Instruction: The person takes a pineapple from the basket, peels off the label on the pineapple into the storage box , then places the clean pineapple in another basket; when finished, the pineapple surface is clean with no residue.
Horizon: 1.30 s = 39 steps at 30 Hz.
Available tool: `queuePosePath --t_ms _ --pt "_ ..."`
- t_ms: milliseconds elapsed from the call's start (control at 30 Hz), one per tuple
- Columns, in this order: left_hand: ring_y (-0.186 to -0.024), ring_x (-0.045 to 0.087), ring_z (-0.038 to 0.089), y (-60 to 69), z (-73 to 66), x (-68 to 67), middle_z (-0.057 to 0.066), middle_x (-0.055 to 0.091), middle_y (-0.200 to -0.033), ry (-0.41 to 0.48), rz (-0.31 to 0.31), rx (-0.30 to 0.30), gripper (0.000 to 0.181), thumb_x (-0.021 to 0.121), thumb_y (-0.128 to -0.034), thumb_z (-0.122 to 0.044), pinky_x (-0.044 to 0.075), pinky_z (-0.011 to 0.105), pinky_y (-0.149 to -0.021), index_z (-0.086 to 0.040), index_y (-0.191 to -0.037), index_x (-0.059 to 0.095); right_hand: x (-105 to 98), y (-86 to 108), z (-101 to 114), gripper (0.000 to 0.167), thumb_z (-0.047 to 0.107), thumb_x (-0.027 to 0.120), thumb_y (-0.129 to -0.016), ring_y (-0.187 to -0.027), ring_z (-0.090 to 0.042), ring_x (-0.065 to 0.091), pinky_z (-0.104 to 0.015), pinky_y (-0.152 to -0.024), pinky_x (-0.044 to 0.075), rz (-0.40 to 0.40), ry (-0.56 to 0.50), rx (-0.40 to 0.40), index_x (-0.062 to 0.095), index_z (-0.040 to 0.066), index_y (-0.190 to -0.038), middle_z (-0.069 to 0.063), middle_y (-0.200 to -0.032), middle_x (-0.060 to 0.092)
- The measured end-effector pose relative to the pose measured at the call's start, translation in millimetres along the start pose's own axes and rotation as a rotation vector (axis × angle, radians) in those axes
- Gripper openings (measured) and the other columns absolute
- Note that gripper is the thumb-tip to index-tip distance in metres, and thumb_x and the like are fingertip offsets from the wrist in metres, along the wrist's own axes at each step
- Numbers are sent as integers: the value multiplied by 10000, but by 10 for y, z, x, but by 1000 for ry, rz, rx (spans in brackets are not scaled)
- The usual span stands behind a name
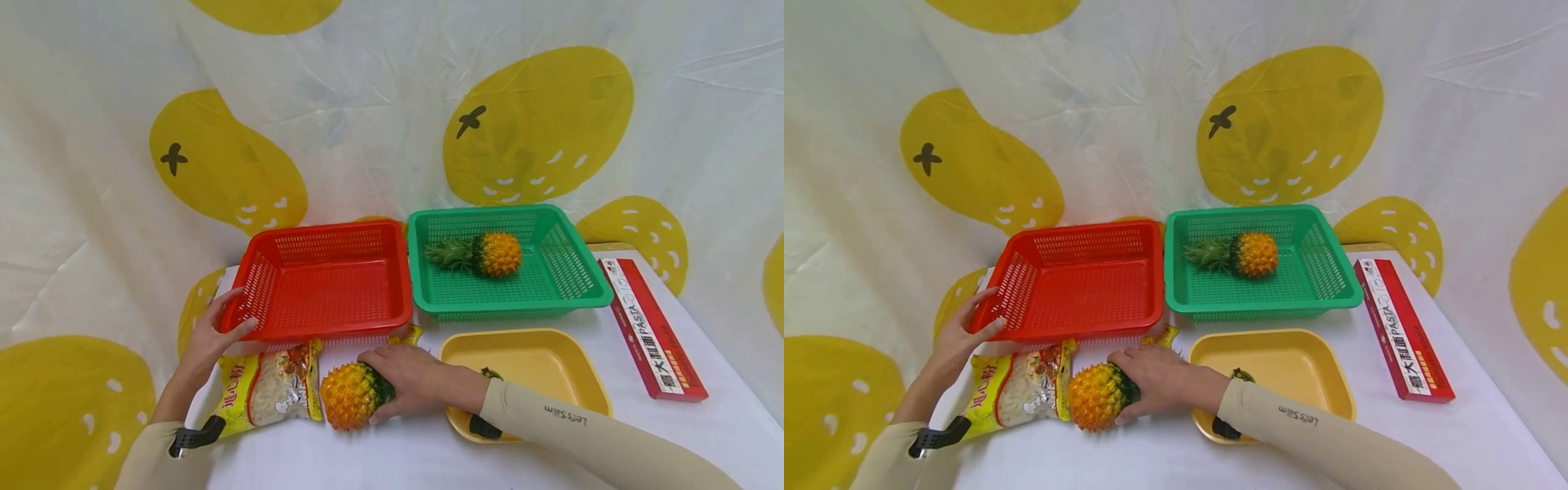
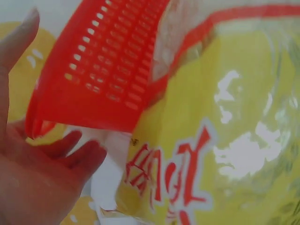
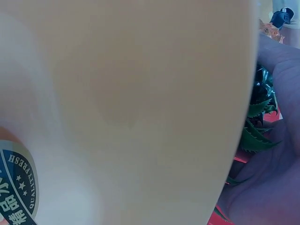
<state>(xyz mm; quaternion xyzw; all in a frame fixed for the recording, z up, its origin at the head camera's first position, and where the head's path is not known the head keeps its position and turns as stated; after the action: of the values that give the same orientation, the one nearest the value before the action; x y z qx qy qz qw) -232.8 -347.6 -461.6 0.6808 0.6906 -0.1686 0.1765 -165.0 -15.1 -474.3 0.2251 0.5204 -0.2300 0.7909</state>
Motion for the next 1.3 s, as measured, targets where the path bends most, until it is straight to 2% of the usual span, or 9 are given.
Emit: queuePosePath --t_ms 133,400,567,733,833,1000,1167,1300 --pt "-1427 383 427 -30 63 60 159 305 -1664 12 37 -6 917 768 -971 -380 544 267 -906 -281 -1695 214 2 0 -11 935 708 769 -853 -1348 -208 538 -456 -1086 472 1 2 7 450 178 -1554 -2 -1484 555" --pt "-1427 379 401 -32 140 103 122 314 -1658 68 29 -8 965 809 -949 -320 554 253 -888 -362 -1688 190 2 2 2 935 698 778 -851 -1318 -201 554 -454 -1072 482 7 -4 6 446 182 -1557 -10 -1466 566" --pt "-1425 388 395 -54 152 127 107 308 -1661 104 40 -10 965 800 -961 -280 569 360 -930 -392 -1686 174 -6 15 2 976 686 777 -860 -1334 -221 544 -482 -1078 478 18 -22 15 371 222 -1616 -7 -1490 548" --pt "-1420 396 392 -55 169 119 106 313 -1660 110 49 -18 978 805 -959 -284 559 464 -957 -401 -1688 163 -31 6 41 998 681 792 -849 -1263 -202 578 -481 -1009 520 26 26 -6 347 262 -1638 5 -1416 579" --pt "-1420 399 395 -54 179 123 107 311 -1663 104 58 -18 983 802 -961 -287 564 448 -951 -403 -1690 154 -27 -12 48 1009 697 808 -820 -1234 -192 591 -466 -982 530 24 56 -6 385 248 -1618 5 -1397 594" --pt "-1408 408 393 -40 180 99 107 311 -1665 71 55 -15 978 794 -966 -306 579 352 -909 -404 -1694 148 -37 -51 63 964 663 854 -794 -1142 -169 616 -434 -931 542 7 46 -8 443 239 -1556 20 -1309 628" --pt "-1405 413 388 -38 191 112 107 312 -1665 86 65 -22 984 794 -969 -311 574 383 -930 -406 -1696 138 -73 -71 65 918 607 899 -778 -1098 -142 620 -396 -890 555 -17 13 -11 484 235 -1508 26 -1264 651" --pt "-1402 414 384 -45 187 117 105 311 -1663 86 65 -15 985 793 -970 -313 573 381 -932 -411 -1696 134 -128 -63 77 930 618 902 -764 -1113 -160 629 -406 -899 551 -44 35 -21 500 227 -1506 8 -1285 653"
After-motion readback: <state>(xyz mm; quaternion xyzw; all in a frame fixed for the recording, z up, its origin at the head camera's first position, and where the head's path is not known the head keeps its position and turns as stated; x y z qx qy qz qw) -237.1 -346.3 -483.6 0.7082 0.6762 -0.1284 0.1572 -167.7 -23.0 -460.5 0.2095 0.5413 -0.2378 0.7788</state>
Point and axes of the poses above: each hand's wrist, its own y-axis away from the middle knuckle, its own x-axis out of the palm, z = x × y, the point moved 9 cm from there along -y, towards the middle knuckle
